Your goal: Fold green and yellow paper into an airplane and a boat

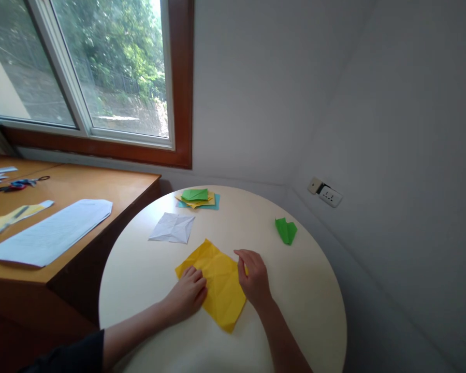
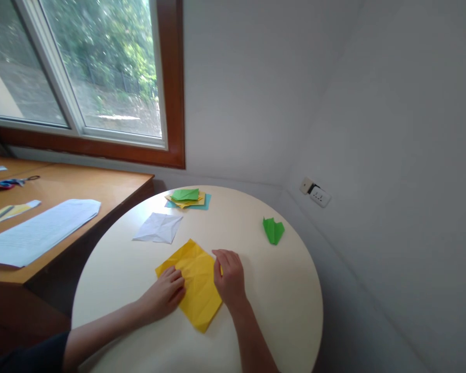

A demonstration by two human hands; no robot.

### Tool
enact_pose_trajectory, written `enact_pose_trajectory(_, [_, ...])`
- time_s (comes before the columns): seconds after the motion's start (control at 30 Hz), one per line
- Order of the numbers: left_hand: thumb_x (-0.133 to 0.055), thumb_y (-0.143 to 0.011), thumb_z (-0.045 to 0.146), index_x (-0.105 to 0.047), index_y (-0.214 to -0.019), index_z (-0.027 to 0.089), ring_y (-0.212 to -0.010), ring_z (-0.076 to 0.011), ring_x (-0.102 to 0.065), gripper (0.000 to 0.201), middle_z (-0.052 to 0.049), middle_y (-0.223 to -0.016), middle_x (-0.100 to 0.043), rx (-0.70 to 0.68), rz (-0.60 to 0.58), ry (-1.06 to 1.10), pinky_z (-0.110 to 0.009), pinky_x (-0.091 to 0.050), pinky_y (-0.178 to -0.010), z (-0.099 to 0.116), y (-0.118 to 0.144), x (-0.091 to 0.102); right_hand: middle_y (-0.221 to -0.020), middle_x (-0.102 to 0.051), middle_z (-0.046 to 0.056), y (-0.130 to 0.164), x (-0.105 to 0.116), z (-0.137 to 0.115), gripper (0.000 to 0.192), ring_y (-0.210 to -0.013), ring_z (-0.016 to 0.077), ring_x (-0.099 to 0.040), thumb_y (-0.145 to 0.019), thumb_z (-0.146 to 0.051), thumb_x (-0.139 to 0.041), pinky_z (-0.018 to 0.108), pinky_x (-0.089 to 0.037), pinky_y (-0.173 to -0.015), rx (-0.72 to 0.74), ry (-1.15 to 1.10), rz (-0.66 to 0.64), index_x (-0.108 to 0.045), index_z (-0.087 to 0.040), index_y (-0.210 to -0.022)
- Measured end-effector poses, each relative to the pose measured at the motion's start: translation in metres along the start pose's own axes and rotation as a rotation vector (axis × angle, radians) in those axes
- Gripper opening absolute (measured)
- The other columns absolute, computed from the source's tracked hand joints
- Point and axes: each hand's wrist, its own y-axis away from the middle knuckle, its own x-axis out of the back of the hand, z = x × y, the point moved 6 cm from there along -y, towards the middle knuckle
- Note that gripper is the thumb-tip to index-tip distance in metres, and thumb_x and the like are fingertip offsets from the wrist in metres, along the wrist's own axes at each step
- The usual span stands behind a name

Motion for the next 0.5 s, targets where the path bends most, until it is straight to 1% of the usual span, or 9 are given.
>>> enact_pose_trajectory(0.07, [-0.042,-0.083,0.020,-0.053,-0.068,0.018,-0.084,-0.0208,-0.048,0.018,-0.007,-0.083,-0.056,0.003,0.013,-0.030,-0.040,-0.044,-0.083,0.000,-0.001,-0.005,-0.098,-0.067,0.008,0.004,-0.014,-0.012,0.039,-0.094,0.0188,-0.059,-0.085,-0.013,-0.031,0.035,-0.046,-0.088,0.027,-0.015,-0.129,-0.062,-0.018,-0.107])
enact_pose_trajectory(0.13, [-0.042,-0.083,0.019,-0.054,-0.073,0.018,-0.088,-0.0210,-0.049,0.016,-0.008,-0.089,-0.056,-0.015,0.026,-0.024,-0.041,-0.044,-0.087,0.000,0.001,-0.007,-0.103,-0.067,0.007,0.008,-0.026,-0.017,0.042,-0.097,0.0177,-0.058,-0.083,-0.009,-0.031,0.033,-0.045,-0.090,0.040,-0.016,-0.236,-0.061,-0.018,-0.111])
enact_pose_trajectory(0.2, [-0.039,-0.085,0.018,-0.054,-0.083,0.018,-0.096,-0.0206,-0.051,0.016,-0.009,-0.101,-0.055,-0.038,0.032,-0.005,-0.044,-0.040,-0.096,0.000,0.002,-0.008,-0.111,-0.065,0.008,0.011,-0.038,-0.016,0.044,-0.103,0.0175,-0.056,-0.081,-0.006,-0.032,0.032,-0.043,-0.095,0.029,0.007,-0.327,-0.059,-0.015,-0.115])
enact_pose_trajectory(0.27, [-0.035,-0.086,0.016,-0.053,-0.096,0.016,-0.106,-0.0204,-0.051,0.020,-0.011,-0.112,-0.054,-0.058,0.020,0.002,-0.045,-0.033,-0.104,-0.001,0.003,-0.009,-0.120,-0.060,0.009,0.014,-0.047,-0.012,0.045,-0.111,0.0178,-0.053,-0.081,-0.006,-0.032,0.032,-0.039,-0.100,0.000,0.048,-0.410,-0.056,-0.012,-0.118])
enact_pose_trajectory(0.33, [-0.034,-0.086,0.015,-0.049,-0.110,0.014,-0.117,-0.0217,-0.047,0.028,-0.013,-0.122,-0.051,-0.077,-0.013,-0.012,-0.046,-0.028,-0.108,-0.002,0.003,-0.012,-0.127,-0.055,0.010,0.018,-0.055,-0.008,0.045,-0.118,0.0180,-0.049,-0.083,-0.008,-0.031,0.033,-0.035,-0.104,-0.020,0.088,-0.501,-0.054,-0.010,-0.121])
enact_pose_trajectory(0.4, [-0.035,-0.085,0.015,-0.042,-0.123,0.010,-0.125,-0.0237,-0.040,0.039,-0.016,-0.131,-0.048,-0.089,-0.055,-0.033,-0.048,-0.025,-0.109,-0.003,0.003,-0.016,-0.133,-0.050,0.011,0.023,-0.060,-0.005,0.045,-0.124,0.0185,-0.043,-0.086,-0.013,-0.030,0.036,-0.030,-0.107,-0.030,0.118,-0.590,-0.050,-0.010,-0.125])
enact_pose_trajectory(0.5, [-0.034,-0.088,0.024,-0.030,-0.135,0.009,-0.132,-0.0250,-0.032,0.049,-0.016,-0.140,-0.040,-0.072,-0.095,-0.053,-0.050,-0.022,-0.110,-0.004,0.002,-0.021,-0.142,-0.038,0.011,0.029,-0.064,-0.003,0.047,-0.132,0.0205,-0.032,-0.089,-0.023,-0.032,0.040,-0.024,-0.110,-0.048,0.145,-0.690,-0.040,-0.011,-0.134])
